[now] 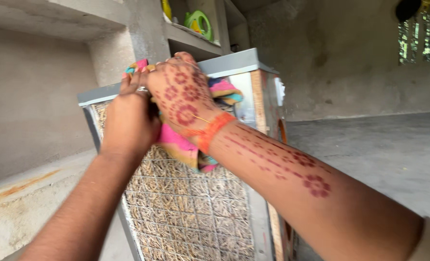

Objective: The person wipes the exterior metal frame and the straw-filled mesh of a large evaporative cooler using a colorful cloth. They clean the top, sides, and bottom edges of the unit, moving the cloth back and forth to remove dust.

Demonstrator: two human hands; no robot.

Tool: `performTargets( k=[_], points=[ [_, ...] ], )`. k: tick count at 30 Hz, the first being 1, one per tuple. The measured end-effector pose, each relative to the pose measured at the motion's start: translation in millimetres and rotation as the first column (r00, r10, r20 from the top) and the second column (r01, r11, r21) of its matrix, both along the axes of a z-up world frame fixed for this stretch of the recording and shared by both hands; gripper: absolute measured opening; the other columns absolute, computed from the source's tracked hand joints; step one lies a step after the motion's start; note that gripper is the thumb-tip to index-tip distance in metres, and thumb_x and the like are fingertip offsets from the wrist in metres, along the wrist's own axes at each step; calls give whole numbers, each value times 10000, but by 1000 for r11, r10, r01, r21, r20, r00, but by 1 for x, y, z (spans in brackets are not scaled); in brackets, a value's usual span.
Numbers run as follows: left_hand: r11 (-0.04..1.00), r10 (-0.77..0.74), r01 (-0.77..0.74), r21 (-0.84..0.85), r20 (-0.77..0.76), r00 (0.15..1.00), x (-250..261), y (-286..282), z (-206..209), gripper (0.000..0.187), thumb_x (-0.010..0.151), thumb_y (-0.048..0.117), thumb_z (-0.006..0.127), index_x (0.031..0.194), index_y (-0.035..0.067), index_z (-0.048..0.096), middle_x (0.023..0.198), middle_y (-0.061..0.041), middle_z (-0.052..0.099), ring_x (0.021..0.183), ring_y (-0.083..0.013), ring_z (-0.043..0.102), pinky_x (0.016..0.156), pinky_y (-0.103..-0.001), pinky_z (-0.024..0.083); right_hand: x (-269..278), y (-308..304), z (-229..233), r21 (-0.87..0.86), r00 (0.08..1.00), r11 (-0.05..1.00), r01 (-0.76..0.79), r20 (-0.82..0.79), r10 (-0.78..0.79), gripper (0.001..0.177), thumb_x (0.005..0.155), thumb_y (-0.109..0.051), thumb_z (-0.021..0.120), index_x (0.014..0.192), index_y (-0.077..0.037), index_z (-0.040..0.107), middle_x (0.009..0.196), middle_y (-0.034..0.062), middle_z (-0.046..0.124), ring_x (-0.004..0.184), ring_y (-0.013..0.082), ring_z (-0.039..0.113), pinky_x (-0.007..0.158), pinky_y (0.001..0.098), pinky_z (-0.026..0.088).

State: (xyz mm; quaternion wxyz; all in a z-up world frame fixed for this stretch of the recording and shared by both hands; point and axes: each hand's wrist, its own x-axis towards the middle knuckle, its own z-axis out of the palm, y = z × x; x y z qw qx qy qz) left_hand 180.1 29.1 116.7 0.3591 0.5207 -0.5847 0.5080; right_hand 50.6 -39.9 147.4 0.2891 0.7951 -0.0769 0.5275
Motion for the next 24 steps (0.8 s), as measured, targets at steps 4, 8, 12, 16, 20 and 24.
performTargets(
  k=[4,8,12,16,20,24],
  points=[
    [963,234,-207,170,-157,960,44,15,17,260,797,60,666,1041,-5,725,1257,-282,657,1173,-466,612,1039,-491,499,49,15,19,112,995,991,77,-77,-68,140,854,-246,697,948,-164,759,860,134,754,900,298,719,944,449,471],
    [888,421,-343,306,-240,875,78,18,35,195,830,143,698,967,23,766,1037,-272,731,1023,-451,685,1018,-488,533,95,9,34,91,999,996,28,-41,-24,184,763,-272,733,897,-151,767,852,151,738,850,312,728,843,444,504],
    [880,440,-357,313,-255,861,111,16,39,239,856,214,722,1003,28,746,1052,-275,717,1040,-450,671,958,-515,526,140,7,40,150,998,987,-60,18,58,256,888,-388,693,920,-150,783,913,146,745,931,325,727,873,445,530],
    [823,532,-442,357,-209,821,146,19,35,319,752,165,791,1029,20,729,1061,-265,719,1033,-440,681,940,-501,542,185,11,41,124,999,992,10,-38,-5,222,807,-313,708,961,-169,778,962,105,748,970,292,727,864,427,548],
    [784,588,-447,430,-287,756,170,23,36,341,698,135,823,1012,29,745,1034,-239,741,1020,-426,695,924,-481,563,214,4,36,31,998,998,-52,-30,53,209,756,-262,709,932,-175,781,975,110,743,969,283,723,850,430,539],
    [846,505,-316,430,-452,736,196,18,32,293,694,144,810,958,19,778,989,-228,756,968,-396,732,901,-453,578,226,1,36,26,980,999,40,-194,-34,197,858,-208,669,1015,-155,775,1038,133,750,1037,287,719,921,412,533]
  ],
)
